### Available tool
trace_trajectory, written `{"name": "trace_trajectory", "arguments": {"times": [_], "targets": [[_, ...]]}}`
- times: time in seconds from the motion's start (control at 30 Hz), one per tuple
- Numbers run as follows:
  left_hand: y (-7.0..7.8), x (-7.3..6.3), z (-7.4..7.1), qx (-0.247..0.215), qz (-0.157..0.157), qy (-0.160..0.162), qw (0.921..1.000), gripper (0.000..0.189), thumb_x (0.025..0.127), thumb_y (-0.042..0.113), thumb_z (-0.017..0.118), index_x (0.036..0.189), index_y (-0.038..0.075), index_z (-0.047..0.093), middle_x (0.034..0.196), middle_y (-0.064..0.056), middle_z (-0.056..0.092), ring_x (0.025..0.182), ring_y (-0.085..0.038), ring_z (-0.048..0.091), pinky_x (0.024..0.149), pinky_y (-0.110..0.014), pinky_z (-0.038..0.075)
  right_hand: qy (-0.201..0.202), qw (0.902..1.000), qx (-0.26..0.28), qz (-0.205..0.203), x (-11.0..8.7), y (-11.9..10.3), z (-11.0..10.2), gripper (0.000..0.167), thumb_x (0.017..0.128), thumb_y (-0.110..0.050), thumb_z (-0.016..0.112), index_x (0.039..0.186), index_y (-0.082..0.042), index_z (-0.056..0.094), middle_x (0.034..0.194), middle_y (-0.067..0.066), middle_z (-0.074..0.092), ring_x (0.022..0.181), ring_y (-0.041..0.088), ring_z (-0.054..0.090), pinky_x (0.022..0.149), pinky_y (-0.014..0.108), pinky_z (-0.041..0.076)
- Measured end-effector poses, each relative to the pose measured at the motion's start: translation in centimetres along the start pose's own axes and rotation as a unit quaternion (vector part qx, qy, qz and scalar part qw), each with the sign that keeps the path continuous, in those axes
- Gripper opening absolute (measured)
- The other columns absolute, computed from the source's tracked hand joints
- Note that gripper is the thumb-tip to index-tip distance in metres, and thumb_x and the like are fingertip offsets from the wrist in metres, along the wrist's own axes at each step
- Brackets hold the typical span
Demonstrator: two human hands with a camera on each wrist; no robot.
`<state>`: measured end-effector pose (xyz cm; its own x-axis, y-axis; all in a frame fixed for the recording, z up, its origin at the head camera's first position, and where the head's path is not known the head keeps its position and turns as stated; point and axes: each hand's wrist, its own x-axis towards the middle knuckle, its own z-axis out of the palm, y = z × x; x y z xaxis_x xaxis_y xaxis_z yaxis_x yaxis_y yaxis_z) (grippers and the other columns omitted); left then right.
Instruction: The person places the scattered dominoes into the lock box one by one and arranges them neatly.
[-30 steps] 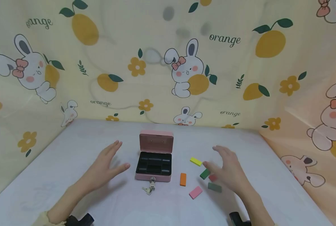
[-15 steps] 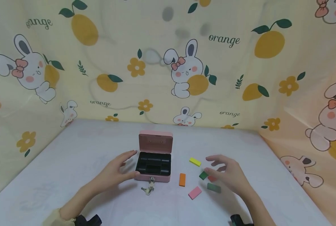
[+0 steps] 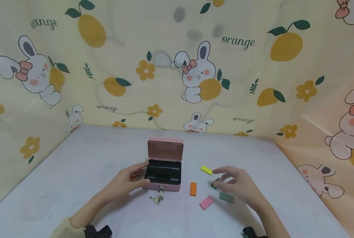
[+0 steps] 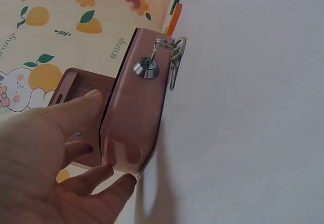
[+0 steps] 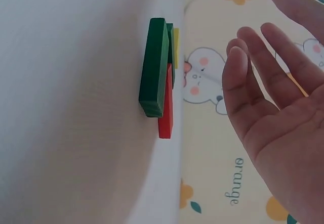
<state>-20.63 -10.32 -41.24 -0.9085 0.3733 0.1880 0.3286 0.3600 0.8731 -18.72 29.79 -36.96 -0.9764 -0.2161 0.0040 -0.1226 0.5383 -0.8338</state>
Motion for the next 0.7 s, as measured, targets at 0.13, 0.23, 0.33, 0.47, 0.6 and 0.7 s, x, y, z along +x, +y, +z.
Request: {"name": "trace_trajectory", "arguments": {"times": [0.13, 0.23, 0.33, 0.47, 0.6, 0.7], "targets": [[-0.20, -0.07, 0.27, -0.003, -0.009, 0.006, 0.9999, 0.065, 0.091, 0.030, 0.073, 0.145, 0.004, 0.048, 0.145, -0.016, 0.047, 0.127, -0.032, 0.051, 0.106, -0.042, 0.042, 0.001, 1.0000, -0.006, 0.000, -0.02, -0.04, -0.04, 0.045, 0.084, -0.023, 0.080, 0.124, -0.009, 0.066, 0.104, 0.016, 0.064, 0.086, 0.033, 0.064, 0.071, 0.033, 0.060], [-0.41, -0.08, 0.36, -0.010, -0.018, 0.012, 0.9997, 0.063, 0.091, 0.028, 0.073, 0.144, 0.003, 0.049, 0.142, -0.017, 0.050, 0.125, -0.032, 0.052, 0.104, -0.040, 0.045, -0.001, 1.0000, 0.006, 0.002, -0.15, -0.09, -0.09, 0.049, 0.084, -0.023, 0.080, 0.128, -0.009, 0.064, 0.112, 0.019, 0.063, 0.089, 0.032, 0.066, 0.073, 0.032, 0.060], [-0.61, -0.08, 0.37, -0.011, -0.024, 0.016, 0.9995, 0.062, 0.091, 0.025, 0.074, 0.143, 0.002, 0.050, 0.141, -0.017, 0.051, 0.124, -0.032, 0.053, 0.102, -0.037, 0.047, -0.003, 0.9999, 0.017, 0.002, -0.31, -0.09, -0.17, 0.053, 0.083, -0.022, 0.081, 0.132, -0.012, 0.062, 0.121, 0.020, 0.062, 0.092, 0.029, 0.068, 0.076, 0.031, 0.060], [-0.67, -0.12, 0.38, -0.017, -0.025, 0.017, 0.9994, 0.061, 0.090, 0.025, 0.074, 0.142, 0.001, 0.051, 0.141, -0.018, 0.051, 0.124, -0.033, 0.054, 0.100, -0.036, 0.048, -0.004, 1.0000, 0.006, -0.002, -0.39, 0.07, -0.22, 0.054, 0.082, -0.023, 0.082, 0.133, -0.016, 0.063, 0.122, 0.017, 0.062, 0.096, 0.027, 0.066, 0.077, 0.031, 0.059], [-0.56, -0.13, 0.41, -0.023, -0.024, 0.021, 0.9992, 0.062, 0.090, 0.027, 0.075, 0.141, 0.002, 0.052, 0.140, -0.018, 0.052, 0.122, -0.032, 0.055, 0.100, -0.037, 0.049, -0.034, 0.9994, -0.009, -0.002, -0.16, 0.37, -0.10, 0.053, 0.082, -0.023, 0.082, 0.131, -0.013, 0.064, 0.116, 0.015, 0.064, 0.095, 0.030, 0.064, 0.077, 0.031, 0.059], [-0.51, -0.12, 0.44, -0.022, -0.027, 0.024, 0.9991, 0.061, 0.089, 0.027, 0.075, 0.141, 0.004, 0.053, 0.138, -0.017, 0.054, 0.121, -0.032, 0.056, 0.099, -0.037, 0.049, -0.066, 0.9977, -0.016, 0.001, 0.05, 0.57, 0.03, 0.050, 0.081, -0.022, 0.083, 0.127, -0.011, 0.067, 0.108, 0.014, 0.065, 0.091, 0.030, 0.063, 0.074, 0.030, 0.058]]}}
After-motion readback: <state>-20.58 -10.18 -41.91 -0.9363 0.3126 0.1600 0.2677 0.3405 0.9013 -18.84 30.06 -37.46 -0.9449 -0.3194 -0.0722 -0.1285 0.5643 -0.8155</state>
